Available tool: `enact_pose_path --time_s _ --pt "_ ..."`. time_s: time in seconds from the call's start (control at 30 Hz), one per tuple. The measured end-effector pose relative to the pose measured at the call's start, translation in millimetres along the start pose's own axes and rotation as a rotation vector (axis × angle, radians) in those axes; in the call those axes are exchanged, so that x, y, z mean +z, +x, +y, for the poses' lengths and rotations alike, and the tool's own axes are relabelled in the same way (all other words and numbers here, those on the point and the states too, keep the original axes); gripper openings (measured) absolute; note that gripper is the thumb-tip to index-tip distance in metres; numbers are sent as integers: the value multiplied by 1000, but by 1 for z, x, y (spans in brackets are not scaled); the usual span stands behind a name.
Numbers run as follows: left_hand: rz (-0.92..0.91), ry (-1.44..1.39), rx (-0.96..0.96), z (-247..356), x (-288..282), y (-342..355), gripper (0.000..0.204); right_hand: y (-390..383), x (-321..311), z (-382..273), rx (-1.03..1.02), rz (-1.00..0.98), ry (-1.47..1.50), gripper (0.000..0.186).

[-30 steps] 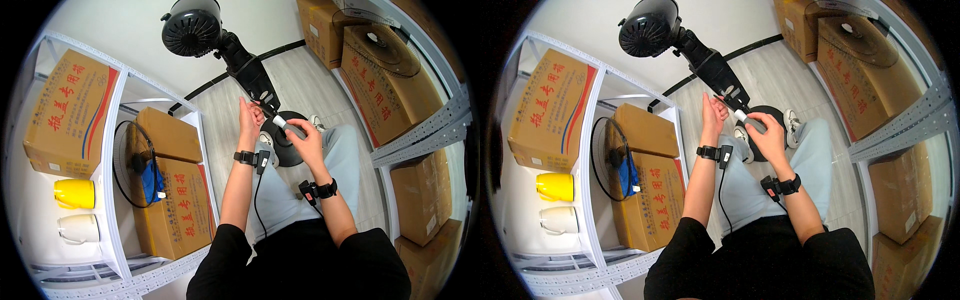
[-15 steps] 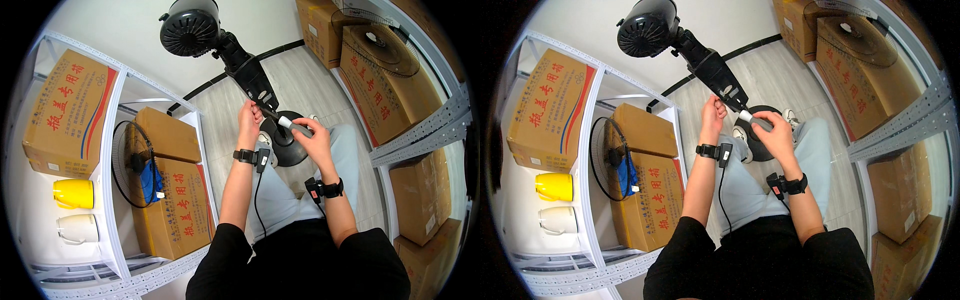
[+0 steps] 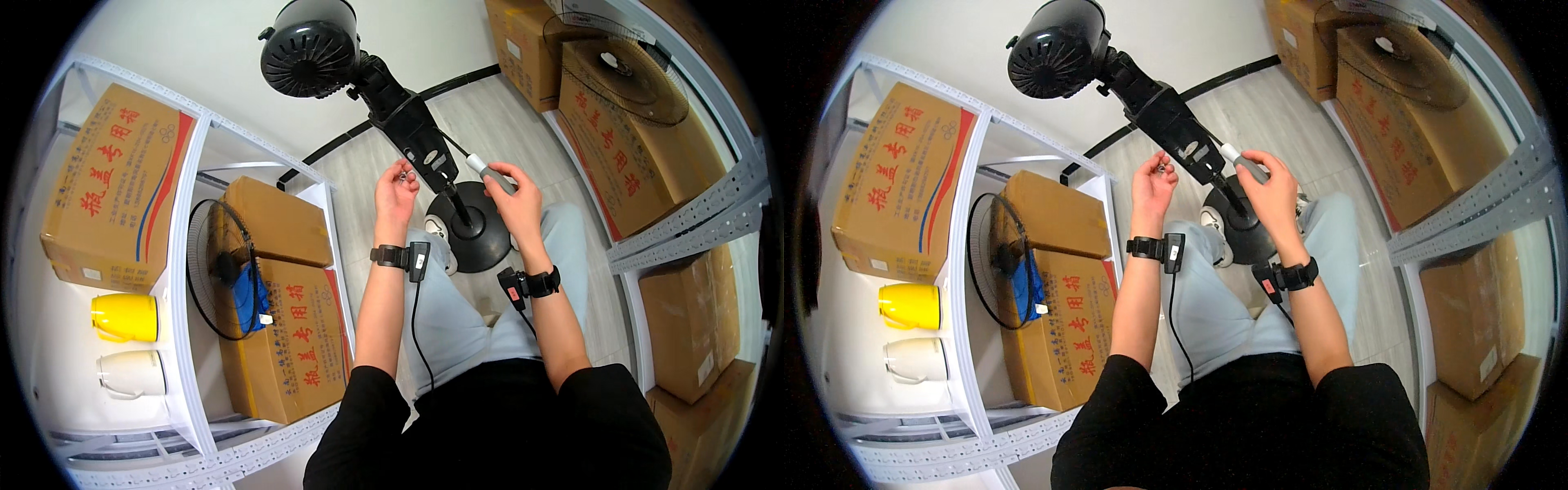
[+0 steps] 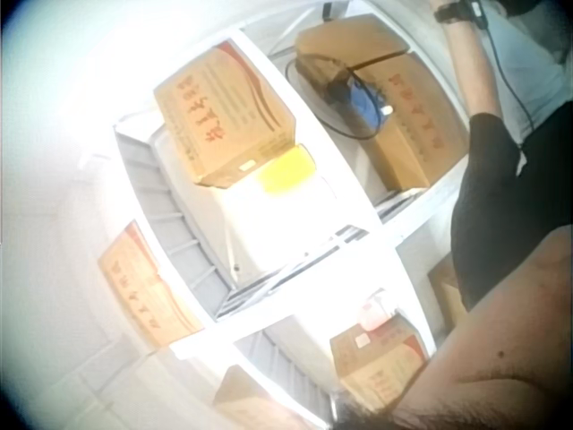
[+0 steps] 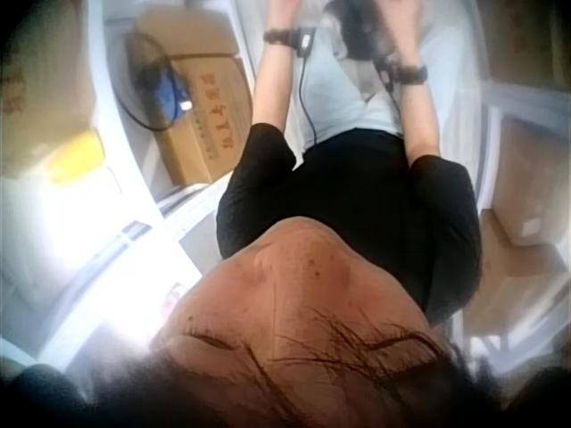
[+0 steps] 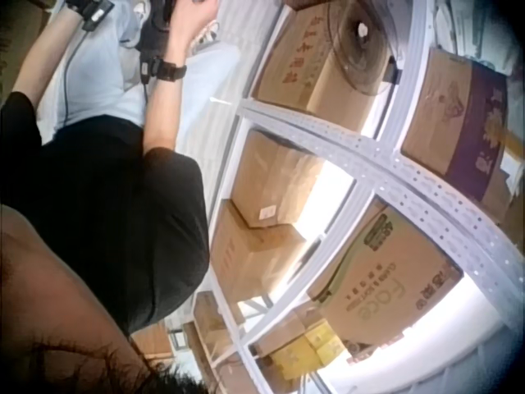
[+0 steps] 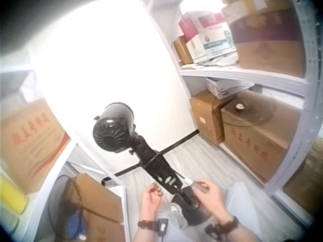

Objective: The person sits on the floor and uses a screwdriver to tighten screws on the neck of a standing fan. They repeatedly adjust the fan's angle and reposition the tool to access different screws on the fan's joint.

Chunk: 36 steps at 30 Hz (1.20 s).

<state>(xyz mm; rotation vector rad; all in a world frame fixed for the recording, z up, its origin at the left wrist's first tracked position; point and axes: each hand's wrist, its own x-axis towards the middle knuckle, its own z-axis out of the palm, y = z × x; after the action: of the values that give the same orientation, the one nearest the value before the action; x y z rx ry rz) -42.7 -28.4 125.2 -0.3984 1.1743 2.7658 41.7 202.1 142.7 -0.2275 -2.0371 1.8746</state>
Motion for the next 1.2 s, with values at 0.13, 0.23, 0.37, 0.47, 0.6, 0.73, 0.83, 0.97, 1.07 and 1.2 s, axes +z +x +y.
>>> enact_pose_path --time_s 0.13,0.23,0.37,0.47,0.6,0.73,0.83,0.97,1.07,1.2 --pt "16 63 109 4 -7 3 24 8 8 3 -9 -22 56 26" --pt "8 117 144 10 -10 7 36 12 12 0 23 -55 91 26" --pt "-42 340 232 14 15 1 59 18 4 -5 -22 -92 10 25" --pt "-69 600 276 20 26 0 72 20 1 -6 -264 -75 -81 25" --pt "41 930 332 28 39 5 82 24 -3 -7 -494 -42 -204 22" --pt "29 964 423 28 47 6 82 23 -5 -16 161 -244 269 25" --pt "33 986 414 29 49 6 79 27 -1 -2 240 -261 396 30" --pt "21 1054 390 37 47 11 78 27 1 7 331 -291 482 33" --pt "29 1031 390 35 48 9 77 28 -7 8 506 -288 865 32" --pt "38 998 438 32 43 10 82 23 -7 1 712 -236 1223 29"
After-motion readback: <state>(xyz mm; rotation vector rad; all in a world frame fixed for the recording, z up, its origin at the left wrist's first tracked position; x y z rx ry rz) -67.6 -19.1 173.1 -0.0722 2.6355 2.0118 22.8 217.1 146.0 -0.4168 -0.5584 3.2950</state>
